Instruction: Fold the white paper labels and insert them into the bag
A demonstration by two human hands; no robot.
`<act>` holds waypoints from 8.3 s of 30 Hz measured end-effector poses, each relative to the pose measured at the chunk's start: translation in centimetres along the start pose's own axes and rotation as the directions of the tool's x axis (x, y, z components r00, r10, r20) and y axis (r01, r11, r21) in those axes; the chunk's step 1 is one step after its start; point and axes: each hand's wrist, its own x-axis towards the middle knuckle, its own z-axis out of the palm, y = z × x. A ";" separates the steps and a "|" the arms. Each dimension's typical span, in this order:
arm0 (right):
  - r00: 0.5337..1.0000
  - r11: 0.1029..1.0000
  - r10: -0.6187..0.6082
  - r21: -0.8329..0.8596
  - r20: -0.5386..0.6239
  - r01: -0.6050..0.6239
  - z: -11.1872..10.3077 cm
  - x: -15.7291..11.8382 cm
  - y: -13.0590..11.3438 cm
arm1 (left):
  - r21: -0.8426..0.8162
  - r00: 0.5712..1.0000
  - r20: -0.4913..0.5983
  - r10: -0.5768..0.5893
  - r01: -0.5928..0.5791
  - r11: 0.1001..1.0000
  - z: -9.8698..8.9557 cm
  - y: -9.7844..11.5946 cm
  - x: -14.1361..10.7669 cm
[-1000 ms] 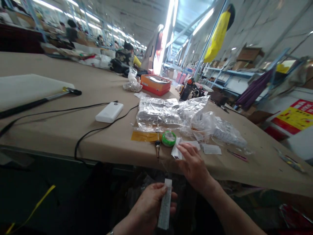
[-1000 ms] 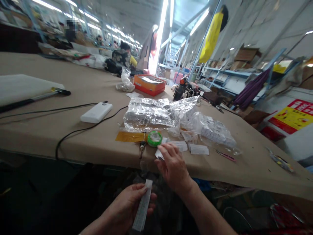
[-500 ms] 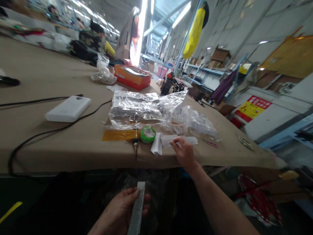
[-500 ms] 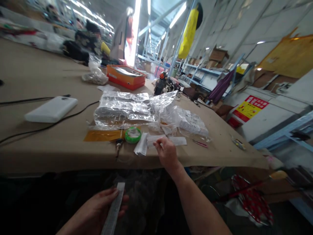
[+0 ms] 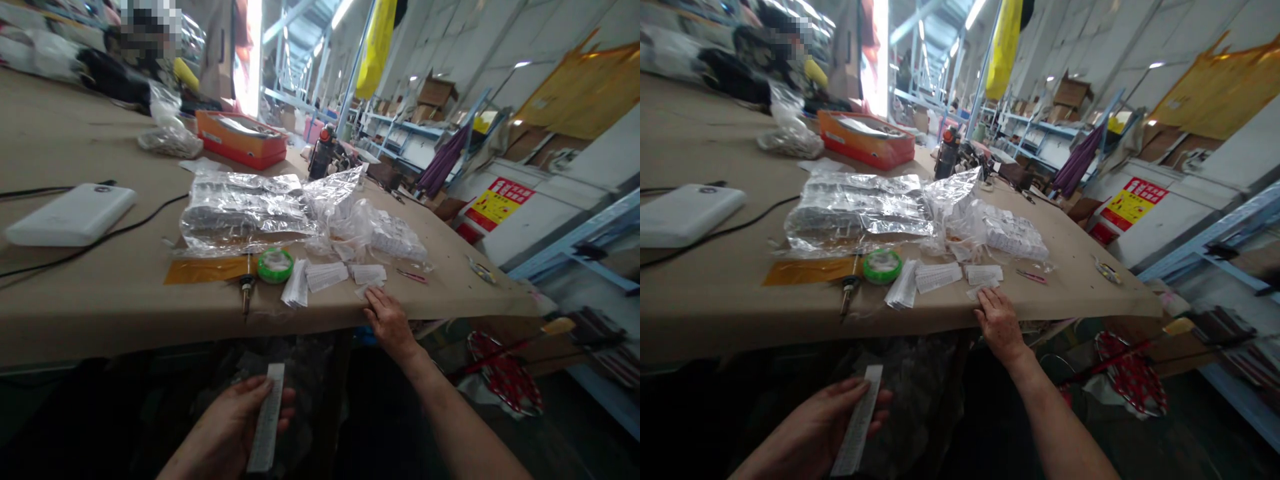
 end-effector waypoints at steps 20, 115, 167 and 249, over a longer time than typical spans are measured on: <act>0.877 0.763 -0.473 0.456 -0.089 0.458 1.7 -3.6 -15.2 | -0.248 0.962 0.207 0.181 -0.127 0.960 1.1 0.2 -0.3; 0.947 0.795 -0.135 0.602 0.293 -0.073 1.3 -1.8 -16.1 | 0.005 0.916 0.397 0.054 -0.061 0.998 -1.4 -0.5 -1.6; 0.738 0.198 0.183 0.711 0.649 -0.674 3.0 1.8 -19.2 | -0.013 0.930 0.286 0.230 -0.236 0.972 -2.8 0.9 -1.6; 0.950 0.919 -0.297 0.243 -0.092 0.311 0.4 1.5 -12.8 | 0.023 0.935 0.186 0.304 -0.313 0.949 0.6 2.5 0.6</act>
